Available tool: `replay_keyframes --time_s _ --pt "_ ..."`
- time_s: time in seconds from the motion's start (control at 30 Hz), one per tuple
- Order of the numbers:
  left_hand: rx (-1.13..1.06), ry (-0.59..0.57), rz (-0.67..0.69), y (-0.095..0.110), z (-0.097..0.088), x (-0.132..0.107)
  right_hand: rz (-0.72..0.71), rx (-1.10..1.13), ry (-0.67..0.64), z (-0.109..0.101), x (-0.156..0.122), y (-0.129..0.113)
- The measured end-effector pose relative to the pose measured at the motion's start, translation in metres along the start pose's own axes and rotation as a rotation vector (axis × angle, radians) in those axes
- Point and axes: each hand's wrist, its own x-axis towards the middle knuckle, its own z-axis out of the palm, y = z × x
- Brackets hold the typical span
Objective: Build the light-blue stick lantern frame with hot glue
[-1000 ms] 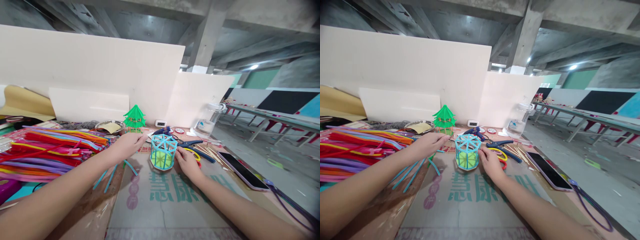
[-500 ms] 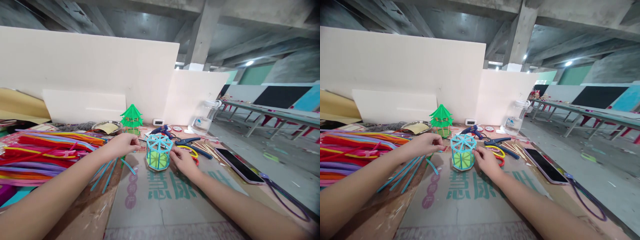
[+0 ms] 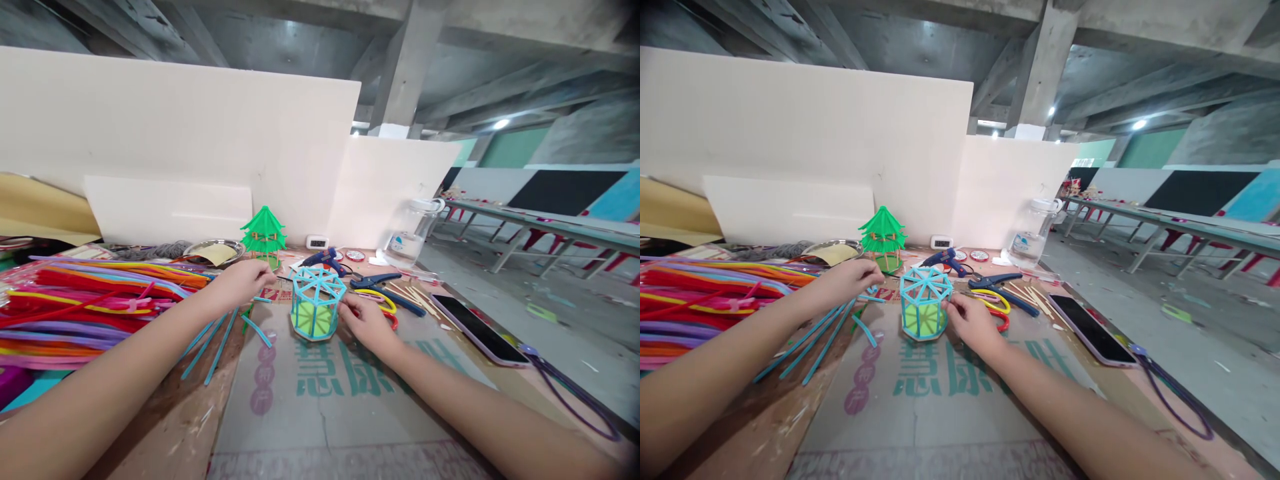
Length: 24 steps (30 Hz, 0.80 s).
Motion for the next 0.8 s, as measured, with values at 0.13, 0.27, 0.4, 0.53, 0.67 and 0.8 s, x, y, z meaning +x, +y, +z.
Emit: replay_keyframes --time_s 0.13,0.27,0.4,0.53,0.67,0.8 --pt "-0.048 -0.022 0.021 -0.004 -0.002 0.000 -0.018 -0.016 -0.005 -0.001 -0.001 -0.002" --pt "-0.007 0.032 0.027 -0.001 -0.006 -0.001 -0.063 -0.043 -0.008 -0.001 -0.003 -0.006" --pt "0.005 0.093 0.050 0.008 -0.008 -0.003 -0.119 -0.069 -0.009 -0.001 -0.006 -0.008" --pt "-0.129 0.163 0.252 0.022 -0.009 -0.009 -0.201 -0.127 0.018 -0.003 -0.009 -0.010" --pt "-0.165 0.138 0.422 0.043 -0.012 -0.022 -0.269 -0.203 0.091 -0.007 -0.010 -0.013" --pt "-0.025 0.101 0.448 0.060 -0.017 -0.036 -0.305 -0.248 0.133 -0.009 -0.012 -0.015"
